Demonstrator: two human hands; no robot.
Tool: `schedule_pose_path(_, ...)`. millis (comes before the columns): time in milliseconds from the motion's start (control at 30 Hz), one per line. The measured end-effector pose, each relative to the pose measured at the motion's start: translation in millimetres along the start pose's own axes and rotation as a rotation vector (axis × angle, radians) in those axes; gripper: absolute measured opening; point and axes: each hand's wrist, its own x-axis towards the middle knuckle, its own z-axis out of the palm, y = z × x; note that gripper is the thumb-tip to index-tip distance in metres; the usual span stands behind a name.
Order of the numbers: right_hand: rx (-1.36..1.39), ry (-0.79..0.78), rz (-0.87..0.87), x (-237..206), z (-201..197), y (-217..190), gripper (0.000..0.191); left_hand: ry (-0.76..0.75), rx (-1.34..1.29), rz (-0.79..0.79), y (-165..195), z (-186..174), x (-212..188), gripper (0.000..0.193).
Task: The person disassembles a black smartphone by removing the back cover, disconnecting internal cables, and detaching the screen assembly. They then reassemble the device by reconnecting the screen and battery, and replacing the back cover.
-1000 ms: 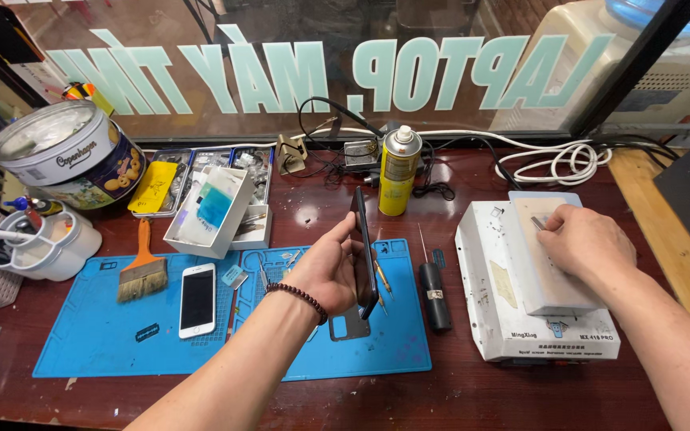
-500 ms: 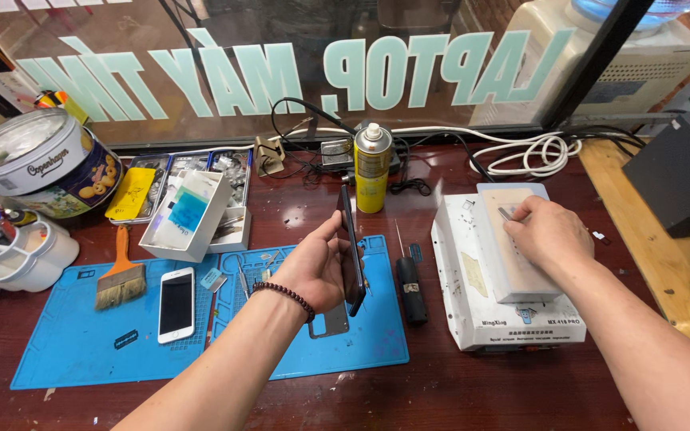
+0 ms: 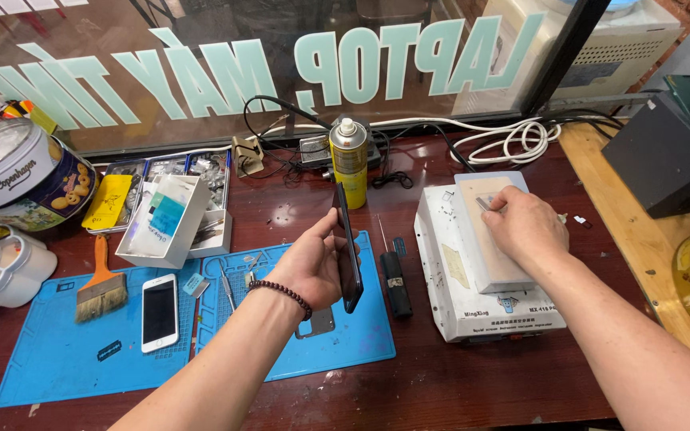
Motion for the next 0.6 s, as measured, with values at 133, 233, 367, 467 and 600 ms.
schedule_pose_path(133,0.006,-0.013,0.003,4,2,3,0.027,0.087,-0.06,0.073,3,-11,1,0.049)
schedule_pose_path(233,-0.029,0.003,-0.052,11,5,6,0.03,0.07,-0.161,0.11,5,-19,3,0.051)
schedule_pose_path(367,-0.022,-0.012,-0.033,15,9,11,0.03,0.045,-0.17,0.059,-6,-25,1,0.051)
schedule_pose_path(467,-0.035,0.006,-0.044,21,3,9,0.03,0.008,-0.159,0.039,-8,-27,-3,0.05)
schedule_pose_path(600,0.024,0.078,-0.077,27,-10,-14,0.026,-0.039,-0.168,0.036,1,-38,-16,0.05)
